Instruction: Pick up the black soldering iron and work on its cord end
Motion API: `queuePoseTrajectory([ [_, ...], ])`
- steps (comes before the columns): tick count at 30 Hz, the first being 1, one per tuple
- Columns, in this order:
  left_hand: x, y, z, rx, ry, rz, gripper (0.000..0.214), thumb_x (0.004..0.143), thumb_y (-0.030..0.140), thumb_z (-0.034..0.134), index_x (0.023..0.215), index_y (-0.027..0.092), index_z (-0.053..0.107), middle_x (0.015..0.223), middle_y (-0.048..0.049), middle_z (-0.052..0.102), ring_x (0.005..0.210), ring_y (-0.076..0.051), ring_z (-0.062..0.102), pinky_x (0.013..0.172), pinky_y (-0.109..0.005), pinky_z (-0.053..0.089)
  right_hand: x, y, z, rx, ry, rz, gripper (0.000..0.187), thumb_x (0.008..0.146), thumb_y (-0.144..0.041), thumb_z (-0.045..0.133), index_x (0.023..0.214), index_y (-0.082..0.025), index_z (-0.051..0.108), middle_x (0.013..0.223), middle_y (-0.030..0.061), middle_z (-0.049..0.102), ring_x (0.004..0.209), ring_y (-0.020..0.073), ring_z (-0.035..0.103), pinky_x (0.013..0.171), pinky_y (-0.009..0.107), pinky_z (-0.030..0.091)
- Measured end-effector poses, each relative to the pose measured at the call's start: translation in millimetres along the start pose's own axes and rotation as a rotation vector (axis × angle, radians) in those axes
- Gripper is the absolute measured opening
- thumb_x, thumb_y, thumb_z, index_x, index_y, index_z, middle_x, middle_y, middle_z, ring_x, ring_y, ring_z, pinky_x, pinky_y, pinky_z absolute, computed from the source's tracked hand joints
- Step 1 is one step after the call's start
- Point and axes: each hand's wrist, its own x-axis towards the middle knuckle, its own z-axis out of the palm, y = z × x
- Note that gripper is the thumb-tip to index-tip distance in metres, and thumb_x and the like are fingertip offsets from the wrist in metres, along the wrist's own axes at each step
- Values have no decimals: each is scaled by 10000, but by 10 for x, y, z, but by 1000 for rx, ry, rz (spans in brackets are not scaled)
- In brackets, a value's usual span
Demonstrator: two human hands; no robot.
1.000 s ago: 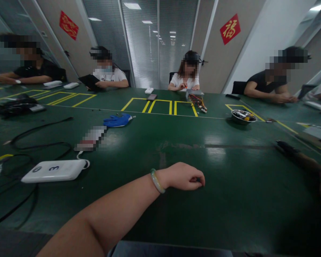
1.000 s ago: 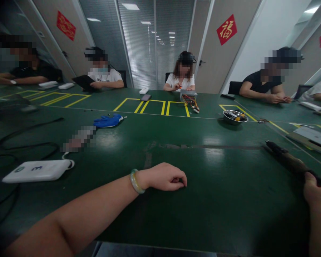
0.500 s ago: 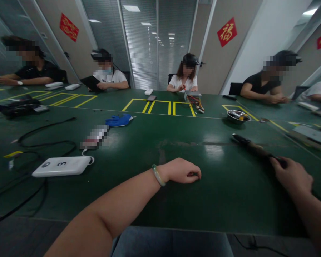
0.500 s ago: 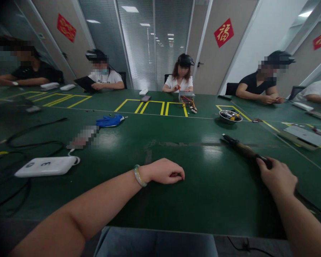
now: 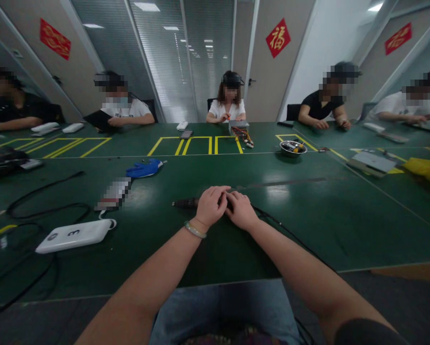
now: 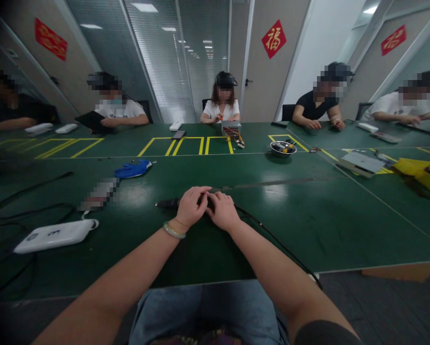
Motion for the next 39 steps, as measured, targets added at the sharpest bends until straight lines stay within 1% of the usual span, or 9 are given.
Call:
queuePoseTrajectory([
  [3,6,31,40,63,-64,13,303,939,179,417,1209,181,556,1182,-80,632,1089,-206,577,978,-388,458,-98,-7,-129,66,17,-96,623,870,-387,624,1419,-172,422,1385,139,445,1254,260,425,1056,425,337],
  [5,8,58,62,77,-103,24,316,941,183,420,1230,177,546,1208,-81,621,1126,-208,564,1003,-389,443,-201,91,-304,78,85,-73,656,876,-371,619,1455,-179,376,1439,126,396,1317,256,362,1093,426,301],
  [8,14,91,89,68,-180,47,311,933,193,438,1221,175,555,1216,-86,616,1144,-213,562,1008,-398,441,-409,242,-574,64,166,74,422,942,-301,509,1353,-206,498,1297,97,526,1215,238,457,1043,412,349],
  [11,18,119,120,60,-266,98,323,910,236,502,1223,185,564,1244,-90,606,1179,-231,548,1022,-421,430,-642,290,-716,7,131,165,251,961,-262,456,1142,-215,624,1106,85,599,1049,232,532,945,390,396],
  [16,10,161,188,96,-339,148,389,900,338,568,1260,193,559,1273,-93,596,1207,-239,533,1053,-431,404,-866,242,-678,-150,32,218,181,904,-269,552,1054,-224,644,1039,89,584,1006,264,509,898,416,367],
  [23,-23,156,227,161,-268,55,351,982,325,424,1271,184,566,1245,-114,606,1177,-237,548,1007,-434,419,-887,370,-570,-197,99,397,164,881,-289,572,1004,-191,615,1002,102,557,960,269,504,867,417,366],
  [28,-59,161,141,154,-298,43,346,960,347,492,1272,211,557,1143,-82,616,1085,-228,557,941,-410,434,-876,528,-562,-119,58,373,120,940,-244,515,971,-195,620,977,76,588,912,231,538,829,366,394],
  [33,-107,261,26,162,-316,48,489,834,421,676,1270,238,553,1079,-72,587,1017,-245,545,904,-407,445,-841,500,-645,-43,119,346,153,958,-276,509,941,-206,644,967,64,625,890,213,569,794,341,403],
  [39,-144,396,32,155,-336,29,333,878,410,614,1139,204,587,1096,-80,578,996,-238,569,875,-387,450,-831,393,-677,-2,105,279,129,928,-267,556,947,-236,679,949,35,660,905,202,589,798,336,394],
])
